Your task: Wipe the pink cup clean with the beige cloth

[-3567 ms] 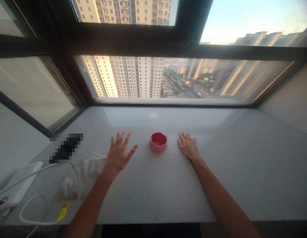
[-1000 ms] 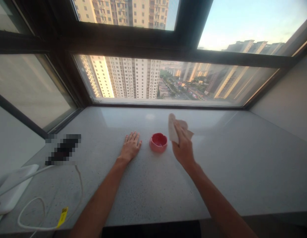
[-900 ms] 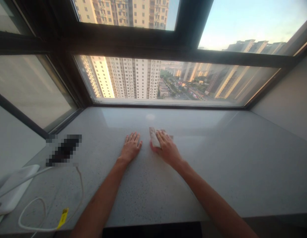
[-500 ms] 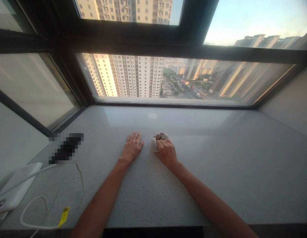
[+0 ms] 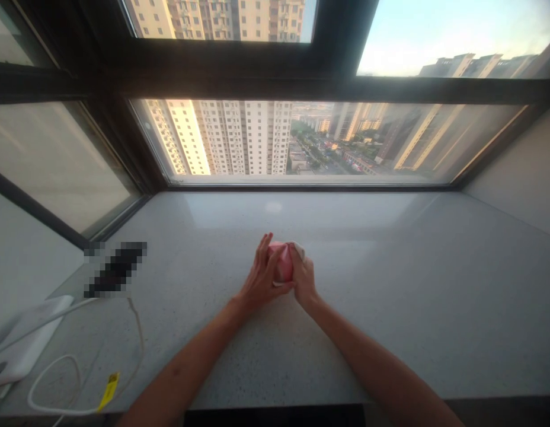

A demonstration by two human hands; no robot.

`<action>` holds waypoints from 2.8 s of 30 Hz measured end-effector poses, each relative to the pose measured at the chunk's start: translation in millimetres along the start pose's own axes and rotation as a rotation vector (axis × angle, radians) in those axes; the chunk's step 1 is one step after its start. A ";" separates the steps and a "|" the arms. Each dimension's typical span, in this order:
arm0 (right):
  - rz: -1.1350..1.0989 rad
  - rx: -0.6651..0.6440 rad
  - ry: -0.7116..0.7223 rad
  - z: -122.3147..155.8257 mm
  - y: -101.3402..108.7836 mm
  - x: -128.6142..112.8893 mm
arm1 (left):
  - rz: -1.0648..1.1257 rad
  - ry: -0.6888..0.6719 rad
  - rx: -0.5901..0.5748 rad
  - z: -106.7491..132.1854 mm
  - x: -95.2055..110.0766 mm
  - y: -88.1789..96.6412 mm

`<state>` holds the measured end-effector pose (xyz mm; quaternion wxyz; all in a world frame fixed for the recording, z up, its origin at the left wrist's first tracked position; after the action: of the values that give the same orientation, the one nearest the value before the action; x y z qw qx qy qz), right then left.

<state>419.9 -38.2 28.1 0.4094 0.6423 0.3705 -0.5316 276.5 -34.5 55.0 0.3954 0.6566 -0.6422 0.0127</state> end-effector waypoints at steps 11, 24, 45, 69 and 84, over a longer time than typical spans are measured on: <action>-0.264 -0.002 -0.154 20.4 -12.5 -7.4 | 0.494 0.166 0.318 8.5 -1.5 4.7; -0.310 -0.095 -0.126 27.8 -9.7 -16.3 | 0.367 -0.156 0.187 6.3 23.4 9.1; -0.083 -0.046 -0.039 36.5 2.5 -28.4 | 0.478 -0.146 0.258 8.3 29.5 11.1; -0.132 -0.079 -0.107 38.6 -6.8 -13.3 | 0.852 0.316 0.262 15.2 2.4 -7.0; -0.729 -0.426 -0.591 20.2 -31.2 24.3 | 0.163 -0.114 -0.258 7.4 -0.4 2.7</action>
<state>387.7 -43.6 -2.1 0.4062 0.1960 0.5388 -0.7115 270.5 -37.8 51.0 0.4370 0.5458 -0.7109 -0.0754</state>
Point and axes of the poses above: each hand's wrist, its own z-axis away from the middle knuckle, its own y-axis out of the back of the hand, x = y × z, the point moved 7 cm from there along -z, towards the middle knuckle, and after that the axes turned 15 degrees about z, right-handed, at the moved point
